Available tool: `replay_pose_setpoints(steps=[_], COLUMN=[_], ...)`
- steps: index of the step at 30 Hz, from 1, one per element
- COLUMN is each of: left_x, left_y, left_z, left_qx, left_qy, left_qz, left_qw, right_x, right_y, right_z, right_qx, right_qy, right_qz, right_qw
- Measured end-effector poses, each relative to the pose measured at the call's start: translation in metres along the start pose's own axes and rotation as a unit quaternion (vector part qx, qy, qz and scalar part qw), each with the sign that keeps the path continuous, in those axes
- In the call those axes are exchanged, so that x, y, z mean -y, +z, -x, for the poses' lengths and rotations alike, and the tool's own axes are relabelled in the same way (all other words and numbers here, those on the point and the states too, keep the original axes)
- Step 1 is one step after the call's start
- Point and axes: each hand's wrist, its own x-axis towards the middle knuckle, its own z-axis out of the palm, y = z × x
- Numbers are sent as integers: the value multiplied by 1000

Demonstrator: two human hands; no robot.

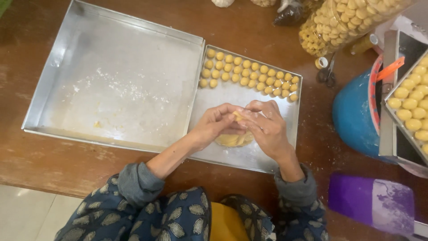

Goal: Shaping dough into small balls and arranging them on a baking tray

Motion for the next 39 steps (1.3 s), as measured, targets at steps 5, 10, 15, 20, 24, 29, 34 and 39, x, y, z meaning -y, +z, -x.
replay_pose_setpoints(steps=[5, 10, 15, 20, 24, 29, 34, 39], left_x=[-9, 6, -9, -1, 5, 6, 2, 16], left_y=[7, -3, 9, 6, -6, 0, 5, -10], left_z=[1, -5, 4, 2, -2, 1, 1, -2], left_qx=[4, -15, 7, 8, -15, -7, 3, 7], left_qy=[-4, 25, 17, 13, 23, 23, 24, 1], left_qz=[13, -2, 23, 22, -23, -14, -1, -3], left_qw=[1000, 1000, 1000, 1000, 999, 1000, 1000, 1000], right_x=[4, 2, 5, 5, 4, 0, 4, 5], right_y=[-1, 0, -5, 0, -1, -1, 0, -5], right_z=[2, 2, -4, -1, -2, 4, 0, -1], right_qx=[-4, -21, -22, -26, -8, -13, -8, 11], right_qy=[18, 62, 46, 39, 33, 15, 19, 14], right_qz=[-17, -91, -59, -40, -78, -70, -56, -78], right_qw=[1000, 994, 997, 998, 996, 997, 998, 997])
